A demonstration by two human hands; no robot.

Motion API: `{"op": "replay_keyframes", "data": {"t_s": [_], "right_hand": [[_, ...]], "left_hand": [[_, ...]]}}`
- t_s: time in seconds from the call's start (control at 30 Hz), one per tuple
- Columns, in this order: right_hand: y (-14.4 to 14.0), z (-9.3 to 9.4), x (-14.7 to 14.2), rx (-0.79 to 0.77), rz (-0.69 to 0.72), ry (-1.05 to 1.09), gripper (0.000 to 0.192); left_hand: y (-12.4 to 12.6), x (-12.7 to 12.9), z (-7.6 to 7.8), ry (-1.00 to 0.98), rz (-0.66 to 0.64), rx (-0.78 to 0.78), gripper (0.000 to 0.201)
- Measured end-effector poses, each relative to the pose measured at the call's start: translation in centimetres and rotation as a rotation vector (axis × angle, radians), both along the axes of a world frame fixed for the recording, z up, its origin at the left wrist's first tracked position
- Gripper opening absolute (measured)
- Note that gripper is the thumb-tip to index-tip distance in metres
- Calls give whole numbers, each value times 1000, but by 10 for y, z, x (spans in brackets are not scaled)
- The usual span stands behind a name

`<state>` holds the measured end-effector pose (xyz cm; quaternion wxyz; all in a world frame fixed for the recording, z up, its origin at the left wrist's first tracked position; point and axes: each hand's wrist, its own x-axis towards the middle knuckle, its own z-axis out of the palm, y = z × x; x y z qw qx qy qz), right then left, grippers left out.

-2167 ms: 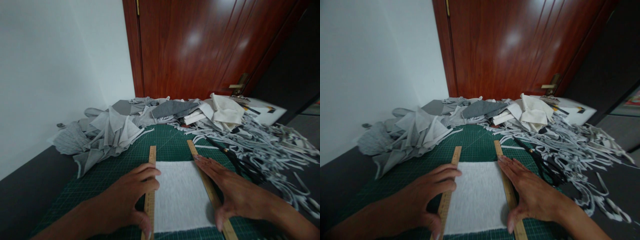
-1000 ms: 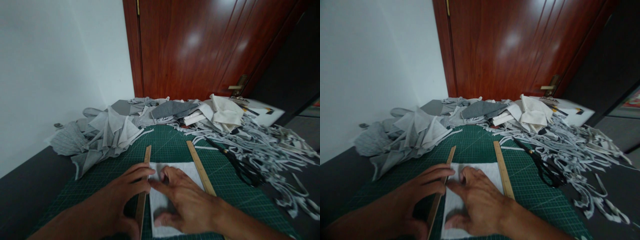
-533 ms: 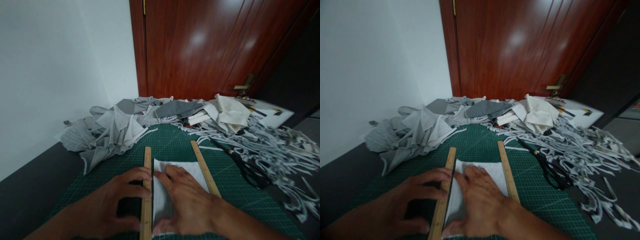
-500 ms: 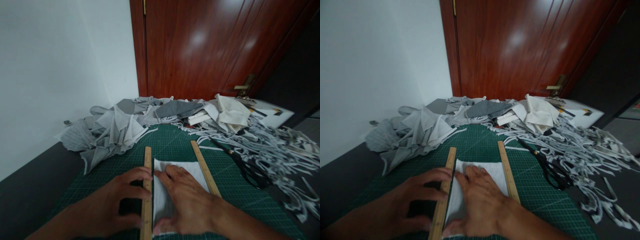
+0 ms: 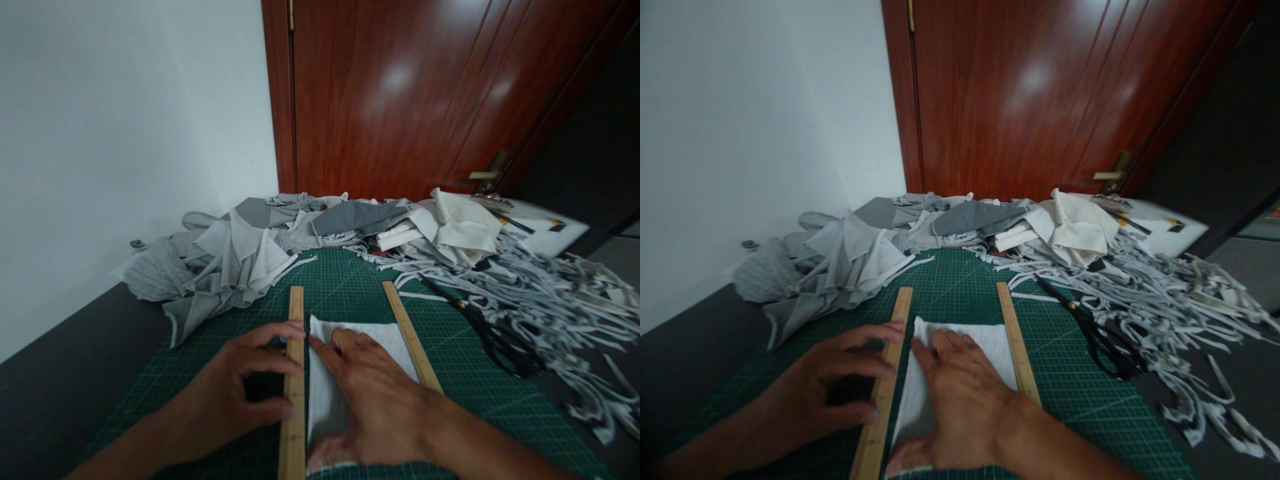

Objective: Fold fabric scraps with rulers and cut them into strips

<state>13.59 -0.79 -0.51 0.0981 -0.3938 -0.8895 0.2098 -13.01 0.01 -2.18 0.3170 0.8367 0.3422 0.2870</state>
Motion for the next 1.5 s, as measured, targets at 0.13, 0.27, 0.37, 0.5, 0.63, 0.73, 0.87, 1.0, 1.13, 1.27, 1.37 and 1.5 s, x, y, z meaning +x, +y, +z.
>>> {"op": "replay_keyframes", "data": {"t_s": [0.13,0.27,0.37,0.5,0.63,0.73,0.87,1.0,1.13,1.27,1.37,1.5], "right_hand": [[0,-3,1,-3,9,30,124],[0,-5,2,33,25,89,118],[-1,-5,1,28,10,116,118],[-1,-7,0,11,-23,123,120],[1,-10,1,-44,-24,64,139],[4,-9,3,-103,3,31,148],[8,-8,8,-163,59,84,156],[9,-13,8,-190,16,67,168],[9,-18,7,-141,36,147,161],[8,-17,6,-56,46,225,134],[7,-19,6,-24,-1,210,124],[8,-25,6,8,-24,172,110]], "left_hand": [[-1,11,4,-86,-39,-10,30],[-2,24,3,-58,-90,-22,26],[-1,28,-1,-18,-88,-27,21],[-1,29,-1,35,-93,-40,21],[-3,31,5,89,-80,-45,21],[-4,34,6,120,-81,-11,23],[-3,35,0,110,-87,23,22],[-4,33,-4,128,-89,48,24],[-6,30,-2,134,-66,63,26],[-7,27,0,102,-4,25,16],[-7,26,0,64,59,-1,11],[-7,23,-2,42,172,13,10]]}}
